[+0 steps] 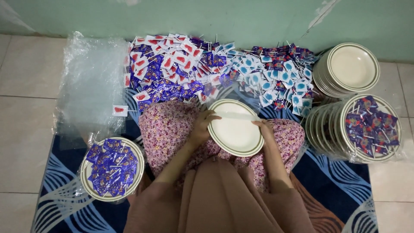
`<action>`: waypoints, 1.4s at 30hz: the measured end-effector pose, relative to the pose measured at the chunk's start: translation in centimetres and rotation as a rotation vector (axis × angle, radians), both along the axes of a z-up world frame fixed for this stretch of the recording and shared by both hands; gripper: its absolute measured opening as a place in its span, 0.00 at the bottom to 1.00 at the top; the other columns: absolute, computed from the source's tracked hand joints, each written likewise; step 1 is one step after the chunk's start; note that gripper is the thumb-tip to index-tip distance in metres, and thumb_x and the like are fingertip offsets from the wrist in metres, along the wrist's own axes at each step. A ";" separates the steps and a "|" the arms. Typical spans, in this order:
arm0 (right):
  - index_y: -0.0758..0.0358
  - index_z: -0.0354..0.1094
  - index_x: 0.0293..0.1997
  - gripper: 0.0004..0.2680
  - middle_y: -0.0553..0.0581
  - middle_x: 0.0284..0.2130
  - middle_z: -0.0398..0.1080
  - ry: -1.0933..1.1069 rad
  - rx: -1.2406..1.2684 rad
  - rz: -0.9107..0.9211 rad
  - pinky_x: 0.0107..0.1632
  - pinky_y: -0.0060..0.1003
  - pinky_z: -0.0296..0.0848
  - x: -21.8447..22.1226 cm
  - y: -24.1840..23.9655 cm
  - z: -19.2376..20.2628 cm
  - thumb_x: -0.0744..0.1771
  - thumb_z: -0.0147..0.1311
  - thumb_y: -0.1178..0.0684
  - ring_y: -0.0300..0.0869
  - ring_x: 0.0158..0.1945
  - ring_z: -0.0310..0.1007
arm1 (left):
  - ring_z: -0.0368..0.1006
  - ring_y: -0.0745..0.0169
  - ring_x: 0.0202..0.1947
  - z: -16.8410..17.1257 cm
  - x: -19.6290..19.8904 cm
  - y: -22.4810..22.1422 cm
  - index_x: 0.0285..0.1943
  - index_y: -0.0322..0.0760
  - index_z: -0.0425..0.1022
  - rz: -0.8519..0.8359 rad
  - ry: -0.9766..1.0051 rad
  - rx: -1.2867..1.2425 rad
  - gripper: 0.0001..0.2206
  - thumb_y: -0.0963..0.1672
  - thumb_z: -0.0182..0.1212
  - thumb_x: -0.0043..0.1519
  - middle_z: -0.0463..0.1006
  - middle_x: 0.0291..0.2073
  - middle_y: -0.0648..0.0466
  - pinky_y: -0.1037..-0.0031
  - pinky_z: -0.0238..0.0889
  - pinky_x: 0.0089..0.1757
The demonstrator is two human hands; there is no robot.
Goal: The person picks up several individual purple packets from a pile on the floor and places them one by one onto a beige plate, then covers the plate with a clear plastic film and smooths the edges.
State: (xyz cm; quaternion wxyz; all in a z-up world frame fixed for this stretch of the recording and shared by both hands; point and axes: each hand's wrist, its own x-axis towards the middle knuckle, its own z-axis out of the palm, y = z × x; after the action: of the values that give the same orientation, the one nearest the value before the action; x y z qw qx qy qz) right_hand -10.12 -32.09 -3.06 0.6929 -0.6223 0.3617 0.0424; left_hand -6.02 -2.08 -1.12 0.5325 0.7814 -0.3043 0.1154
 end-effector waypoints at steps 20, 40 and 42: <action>0.69 0.63 0.66 0.21 0.64 0.54 0.61 -0.252 0.148 -0.170 0.57 0.38 0.73 -0.6 5.5 3.9 0.65 0.56 0.54 0.47 0.55 0.68 | 0.74 0.57 0.39 -3.5 1.8 -1.9 0.37 0.33 0.79 0.586 0.882 -0.762 0.09 0.46 0.64 0.63 0.78 0.34 0.46 0.61 0.67 0.47; 0.61 0.74 0.42 0.09 0.58 0.34 0.76 -0.141 0.546 -0.541 0.45 0.41 0.80 1.5 2.0 -10.9 0.63 0.60 0.50 0.44 0.38 0.81 | 0.70 0.70 0.40 -4.0 2.4 -3.4 0.47 0.38 0.71 0.473 0.599 -0.797 0.06 0.42 0.63 0.67 0.72 0.34 0.57 0.71 0.65 0.47; 0.60 0.75 0.40 0.09 0.57 0.34 0.77 -0.148 0.567 -0.538 0.47 0.41 0.80 1.5 1.4 -12.7 0.61 0.60 0.50 0.45 0.38 0.82 | 0.69 0.68 0.43 -4.4 2.3 -3.6 0.49 0.39 0.69 0.562 0.617 -0.844 0.09 0.42 0.65 0.65 0.73 0.38 0.56 0.69 0.63 0.50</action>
State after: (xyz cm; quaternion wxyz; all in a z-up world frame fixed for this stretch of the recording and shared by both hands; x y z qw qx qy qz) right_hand -8.60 -30.66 -15.73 0.8479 -0.2907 0.4346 -0.0875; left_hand -3.71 -5.69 -5.48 0.8099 0.5503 0.1555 0.1303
